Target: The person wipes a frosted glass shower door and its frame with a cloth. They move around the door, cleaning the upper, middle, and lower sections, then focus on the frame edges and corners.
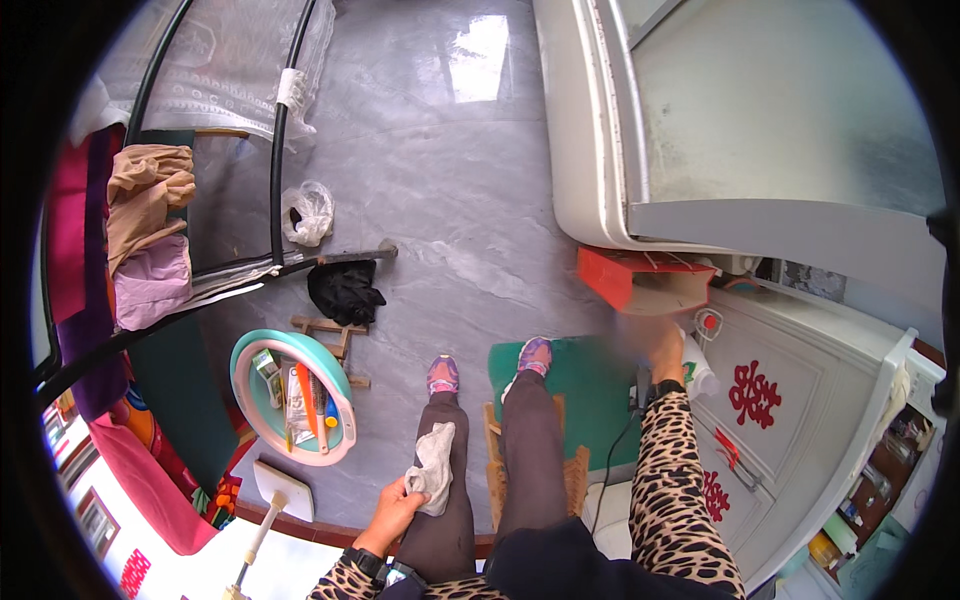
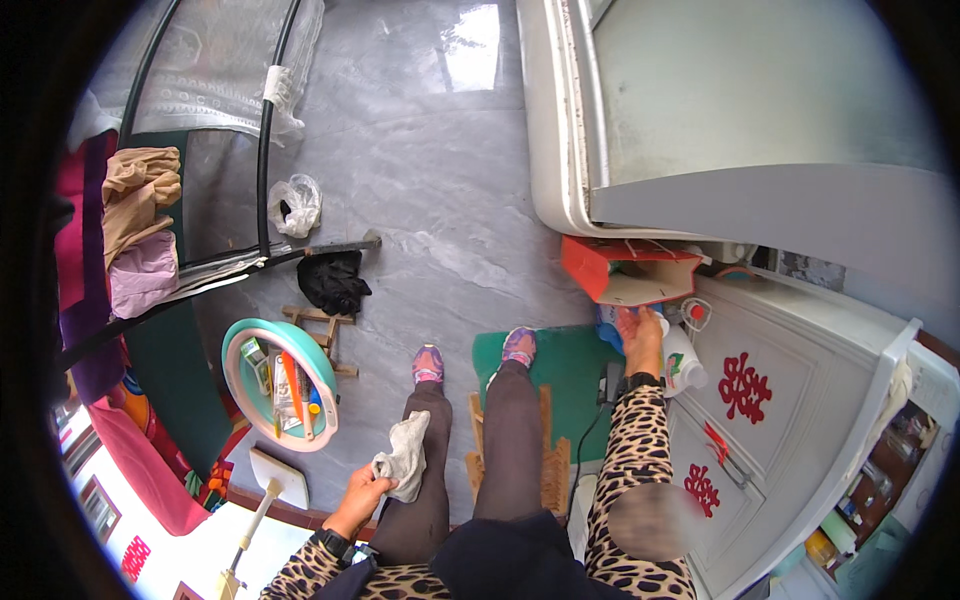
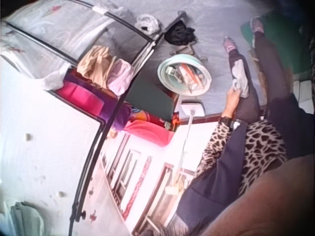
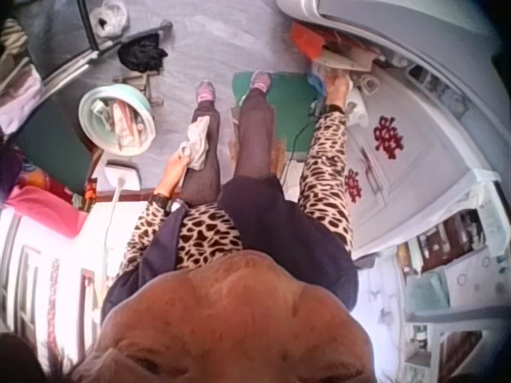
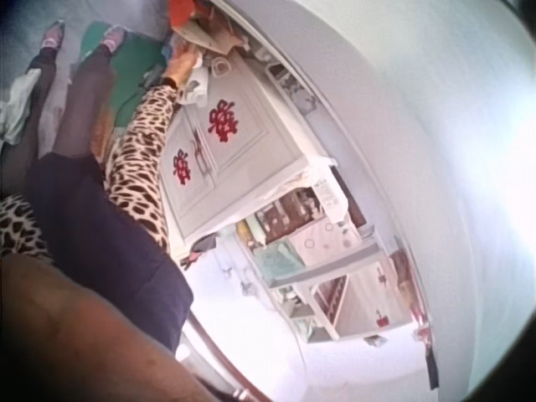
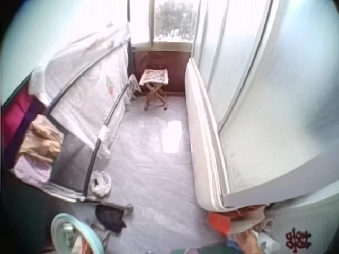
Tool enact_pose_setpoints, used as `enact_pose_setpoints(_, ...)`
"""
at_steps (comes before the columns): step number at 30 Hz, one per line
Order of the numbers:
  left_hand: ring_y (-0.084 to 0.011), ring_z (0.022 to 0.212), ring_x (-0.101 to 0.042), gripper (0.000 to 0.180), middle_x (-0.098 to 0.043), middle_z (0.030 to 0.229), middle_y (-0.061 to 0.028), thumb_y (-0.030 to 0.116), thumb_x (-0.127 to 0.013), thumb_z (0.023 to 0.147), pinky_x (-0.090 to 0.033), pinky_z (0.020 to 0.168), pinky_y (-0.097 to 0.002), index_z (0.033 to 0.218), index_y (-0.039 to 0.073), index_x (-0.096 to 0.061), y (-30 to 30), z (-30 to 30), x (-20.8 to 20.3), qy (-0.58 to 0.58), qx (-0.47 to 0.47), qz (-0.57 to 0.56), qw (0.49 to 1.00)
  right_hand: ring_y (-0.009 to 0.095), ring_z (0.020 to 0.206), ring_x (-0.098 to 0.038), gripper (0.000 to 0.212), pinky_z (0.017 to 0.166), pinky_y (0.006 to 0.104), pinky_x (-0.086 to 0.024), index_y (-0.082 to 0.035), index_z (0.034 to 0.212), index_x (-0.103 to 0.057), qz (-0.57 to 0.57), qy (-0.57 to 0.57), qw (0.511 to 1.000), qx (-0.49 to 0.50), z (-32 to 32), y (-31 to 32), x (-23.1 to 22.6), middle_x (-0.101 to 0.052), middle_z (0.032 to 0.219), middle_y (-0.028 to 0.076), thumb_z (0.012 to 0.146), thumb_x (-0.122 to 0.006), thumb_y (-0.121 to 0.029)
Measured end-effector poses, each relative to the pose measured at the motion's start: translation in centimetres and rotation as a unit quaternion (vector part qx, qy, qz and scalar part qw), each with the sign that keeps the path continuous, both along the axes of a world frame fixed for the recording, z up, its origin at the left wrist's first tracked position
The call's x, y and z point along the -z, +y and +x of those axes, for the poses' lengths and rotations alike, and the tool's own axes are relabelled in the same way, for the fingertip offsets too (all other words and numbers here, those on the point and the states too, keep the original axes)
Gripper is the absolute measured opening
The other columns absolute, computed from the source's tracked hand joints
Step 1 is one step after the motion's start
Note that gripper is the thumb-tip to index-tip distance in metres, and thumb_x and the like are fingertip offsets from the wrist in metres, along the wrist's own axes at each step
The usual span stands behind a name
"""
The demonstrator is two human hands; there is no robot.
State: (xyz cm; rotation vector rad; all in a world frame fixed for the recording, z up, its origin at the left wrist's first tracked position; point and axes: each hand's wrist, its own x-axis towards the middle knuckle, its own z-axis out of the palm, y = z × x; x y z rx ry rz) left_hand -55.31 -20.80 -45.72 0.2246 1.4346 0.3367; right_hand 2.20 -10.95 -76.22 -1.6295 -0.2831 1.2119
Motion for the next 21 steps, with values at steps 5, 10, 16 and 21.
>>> enact_pose_setpoints(5,-0.0114,0.089,-0.06,0.031,-0.067,0.098,-0.003,0.0,-0.06,0.078,-0.047,0.082,-0.0264,0.109,-0.002,-0.065,1.0,0.5,-1.7,0.038,0.08,0.06,0.994,0.027,0.077,-0.069,0.027,0.061,0.0369,-0.058,-0.005,0.111,-0.053,-0.158,0.064,0.981,0.089,-6.7,-0.4,-14.5,-0.064,0.091,0.014,0.095,-0.055,-0.027)
enact_pose_setpoints(10,-0.0126,0.087,-0.06,0.032,-0.067,0.098,-0.0034,0.003,-0.058,0.077,-0.046,0.083,-0.0266,0.108,-0.004,-0.064,4.7,0.9,-5.2,-0.033,0.068,0.101,0.992,0.022,0.075,-0.068,0.032,0.062,0.0316,-0.055,-0.006,0.119,-0.053,-0.241,0.004,0.97,0.009,-8.2,-4.7,-26.6,-0.063,0.094,0.011,0.095,-0.056,-0.026)
enact_pose_setpoints(16,-0.0155,0.1,-0.06,0.035,-0.066,0.107,-0.0055,0.008,-0.061,0.08,-0.042,0.093,-0.0276,0.113,-0.003,-0.061,10.0,0.4,-10.8,-0.168,0.057,0.146,0.973,0.022,0.071,-0.068,0.038,0.056,0.0308,-0.052,-0.003,0.123,-0.054,-0.237,-0.056,0.966,0.083,-5.6,-13.5,-38.3,-0.063,0.094,0.011,0.092,-0.057,-0.023)
enact_pose_setpoints(21,-0.0285,0.117,-0.055,0.048,-0.061,0.122,-0.0132,0.028,-0.064,0.083,-0.036,0.106,-0.043,0.122,0.001,-0.055,14.3,-0.9,-16.0,-0.314,0.034,0.127,0.94,0.024,0.071,-0.067,0.037,0.058,0.0327,-0.052,-0.004,0.123,-0.054,-0.225,-0.038,0.949,0.216,-6.1,-23.4,-44.2,-0.063,0.094,0.013,0.092,-0.058,-0.025)
